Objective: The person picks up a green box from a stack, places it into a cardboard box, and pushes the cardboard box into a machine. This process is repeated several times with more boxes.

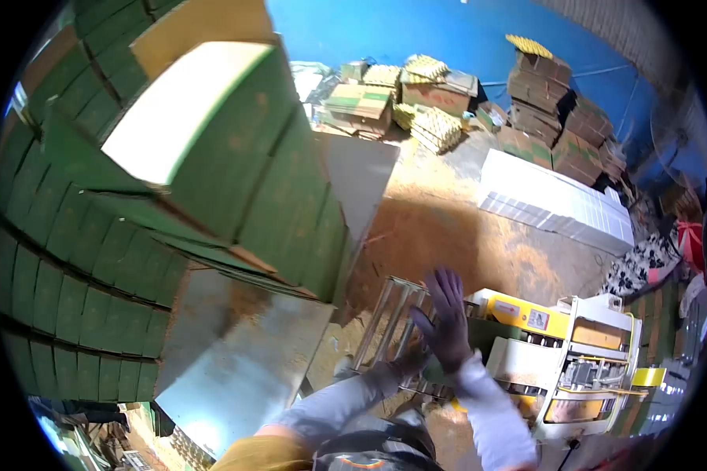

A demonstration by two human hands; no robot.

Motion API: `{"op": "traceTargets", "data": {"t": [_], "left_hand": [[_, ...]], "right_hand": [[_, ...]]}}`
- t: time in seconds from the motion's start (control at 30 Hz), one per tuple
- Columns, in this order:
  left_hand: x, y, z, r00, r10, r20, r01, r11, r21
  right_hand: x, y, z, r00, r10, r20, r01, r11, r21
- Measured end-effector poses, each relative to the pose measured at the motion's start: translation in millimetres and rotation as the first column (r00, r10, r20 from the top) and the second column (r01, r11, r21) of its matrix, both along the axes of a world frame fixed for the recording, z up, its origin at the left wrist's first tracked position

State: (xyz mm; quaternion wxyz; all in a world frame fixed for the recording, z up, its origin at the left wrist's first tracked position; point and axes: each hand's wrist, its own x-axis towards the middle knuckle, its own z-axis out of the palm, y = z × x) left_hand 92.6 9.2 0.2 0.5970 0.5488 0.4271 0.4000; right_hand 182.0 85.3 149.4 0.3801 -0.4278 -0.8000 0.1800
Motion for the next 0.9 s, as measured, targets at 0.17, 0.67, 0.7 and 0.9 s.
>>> {"op": "traceTargets", "data": {"t": [0.17,0.67,0.7,0.9], "left_hand": [[-118.1,96.7,163.6,0.911,0.202,0.359,-0.242,0.968,0.071],[-133.5,85.4,151.9,0.912,0.174,0.372,-0.177,0.984,-0.026],[-130.2,84.8,110.8,0.964,0.187,0.187,-0.183,0.982,-0.039],[-116.3,8.5,-14.6,0.783,0.191,-0.593,-0.138,0.981,0.135]], "right_hand": [[-184.5,40.9,261.6,0.824,0.485,-0.295,-0.204,0.738,0.643],[122.7,-91.5,83.4,0.766,-0.223,-0.603,-0.426,0.527,-0.735],[132.6,-94.0,25.8,0.857,-0.053,-0.513,-0.405,0.545,-0.734],[140.5,-140.3,-196.7,0.895,0.419,0.156,-0.250,0.758,-0.602]]}}
